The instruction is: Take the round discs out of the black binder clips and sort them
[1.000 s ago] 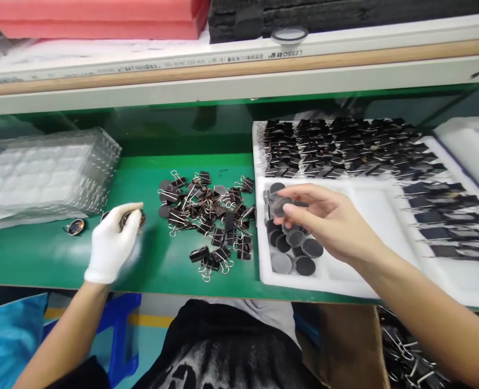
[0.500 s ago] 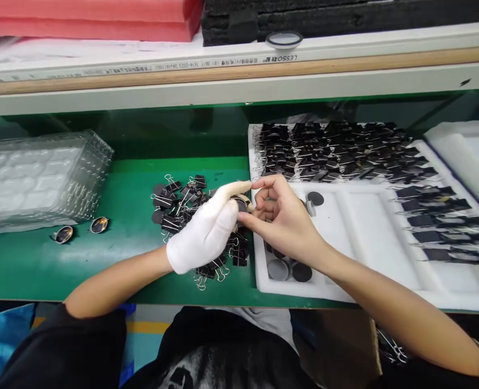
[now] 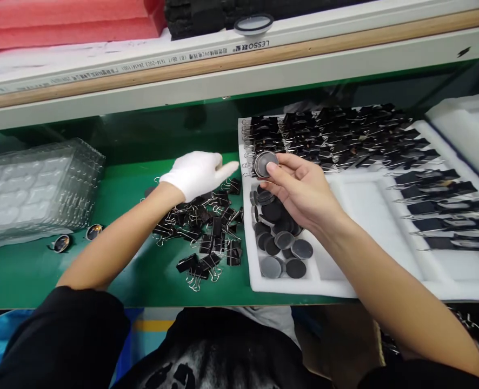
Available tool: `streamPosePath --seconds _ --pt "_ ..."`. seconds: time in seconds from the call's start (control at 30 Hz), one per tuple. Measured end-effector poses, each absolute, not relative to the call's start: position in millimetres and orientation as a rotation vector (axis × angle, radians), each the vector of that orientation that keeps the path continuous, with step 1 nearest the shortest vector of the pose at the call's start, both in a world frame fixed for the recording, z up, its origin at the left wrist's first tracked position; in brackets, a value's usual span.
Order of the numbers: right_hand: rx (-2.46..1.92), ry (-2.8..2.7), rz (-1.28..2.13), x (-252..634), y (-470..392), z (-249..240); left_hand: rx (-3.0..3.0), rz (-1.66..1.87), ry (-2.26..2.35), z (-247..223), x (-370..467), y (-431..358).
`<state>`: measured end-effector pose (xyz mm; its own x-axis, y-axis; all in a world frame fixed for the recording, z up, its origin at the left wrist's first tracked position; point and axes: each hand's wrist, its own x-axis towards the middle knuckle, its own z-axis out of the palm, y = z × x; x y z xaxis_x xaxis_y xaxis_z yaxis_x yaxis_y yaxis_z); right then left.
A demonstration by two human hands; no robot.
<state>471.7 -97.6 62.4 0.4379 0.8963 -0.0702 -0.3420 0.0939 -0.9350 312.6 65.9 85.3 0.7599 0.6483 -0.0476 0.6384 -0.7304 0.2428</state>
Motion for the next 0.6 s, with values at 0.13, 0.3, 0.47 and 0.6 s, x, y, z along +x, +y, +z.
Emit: streamPosePath --seconds 0.13,0.3,0.47,0.6 --pt "-1.097 -0.522 1.141 477.5 -96.6 58.4 2.628 -0.223 0.888 72.5 326.4 81.3" --pt "-1.053 -0.548 1.285 474.4 -99.7 60.2 2.494 0.464 0.807 89.3 305.4 57.9" --pt "-0.952 -0.769 1.365 463.5 -103.9 63.1 2.425 0.828 0.559 101.8 285.0 18.8" --pt "-0.941 -0.950 1.243 459.5 -107.2 62.3 2.469 0.821 0.423 99.6 270.0 14.1"
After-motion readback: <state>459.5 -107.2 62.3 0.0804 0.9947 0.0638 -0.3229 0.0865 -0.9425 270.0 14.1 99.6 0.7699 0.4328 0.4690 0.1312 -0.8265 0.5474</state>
